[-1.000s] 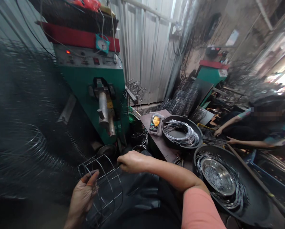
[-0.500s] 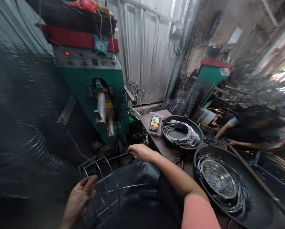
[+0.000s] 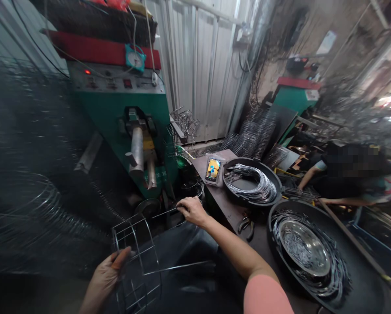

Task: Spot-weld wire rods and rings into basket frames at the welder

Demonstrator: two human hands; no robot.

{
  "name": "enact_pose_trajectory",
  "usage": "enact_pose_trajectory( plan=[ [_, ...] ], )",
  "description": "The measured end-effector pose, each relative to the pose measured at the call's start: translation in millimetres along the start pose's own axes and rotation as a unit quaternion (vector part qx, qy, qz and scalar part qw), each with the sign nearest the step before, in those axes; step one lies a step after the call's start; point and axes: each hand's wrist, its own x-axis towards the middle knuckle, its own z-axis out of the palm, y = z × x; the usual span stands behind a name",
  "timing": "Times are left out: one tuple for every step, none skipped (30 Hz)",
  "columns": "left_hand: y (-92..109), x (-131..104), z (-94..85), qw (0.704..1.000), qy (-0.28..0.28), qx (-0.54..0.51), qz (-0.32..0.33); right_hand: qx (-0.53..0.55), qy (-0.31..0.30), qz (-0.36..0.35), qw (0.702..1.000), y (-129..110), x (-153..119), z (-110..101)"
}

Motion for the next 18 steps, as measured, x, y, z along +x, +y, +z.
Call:
enact_pose_trajectory(
  plan=[
    [-0.8,0.9,0.5,1.000,-0.004,0.006,-0.006,0.009,0.009,0.008,1.000,0.7,-1.1,-0.4],
    [-1.0,1.5,1.5,1.000,-0.004,0.010,-0.014,0.018,0.018,0.016,1.000,1.3,-2.1,-0.4],
    [-0.8,1.9,2.7,1.000,-0.002,0.012,-0.020,0.027,0.026,0.022,0.999,1.7,-3.0,-0.1],
    [-0.1,1.9,4.0,1.000,-0.001,0.010,-0.024,0.034,0.032,0.027,0.999,1.8,-3.7,0.7],
    [0.9,1.7,5.2,1.000,0.001,0.006,-0.025,0.040,0.038,0.029,0.998,1.6,-4.2,1.8],
    [2.0,1.2,6.2,1.000,0.003,0.003,-0.024,0.044,0.044,0.031,0.998,1.1,-4.7,3.1],
    [3.3,0.4,7.0,1.000,0.005,0.001,-0.022,0.045,0.049,0.032,0.997,0.3,-5.1,4.6],
    [4.6,-0.7,7.4,1.000,0.007,0.000,-0.018,0.045,0.052,0.033,0.997,-0.8,-5.4,6.1],
    [5.9,-2.0,7.7,1.000,0.009,0.000,-0.015,0.043,0.054,0.035,0.997,-2.0,-5.7,7.7],
    [7.1,-3.3,7.8,1.000,0.009,0.001,-0.013,0.040,0.054,0.038,0.997,-3.2,-5.9,9.1],
    [8.2,-4.7,7.8,1.000,0.008,0.000,-0.011,0.037,0.051,0.040,0.997,-4.5,-6.0,10.4],
    [9.1,-6.1,7.8,1.000,0.004,-0.002,-0.009,0.035,0.047,0.043,0.997,-5.8,-6.2,11.6],
    [9.9,-7.3,7.8,1.000,0.004,-0.002,-0.007,0.034,0.044,0.044,0.997,-7.0,-6.4,12.7],
    [10.5,-8.2,7.8,1.000,0.008,0.000,-0.007,0.036,0.041,0.045,0.998,-8.0,-6.7,13.7],
    [10.9,-9.0,7.9,1.000,0.012,0.002,-0.008,0.038,0.040,0.046,0.997,-8.9,-7.0,14.6],
    [11.3,-9.5,8.0,1.000,0.017,0.002,-0.010,0.042,0.041,0.046,0.997,-9.6,-7.5,15.6],
    [11.7,-9.8,8.2,1.000,0.016,0.000,-0.014,0.045,0.041,0.047,0.997,-10.1,-8.1,16.5],
    [12.1,-10.0,8.5,1.000,0.012,-0.002,-0.018,0.049,0.041,0.048,0.997,-10.4,-8.7,17.4]
  ],
)
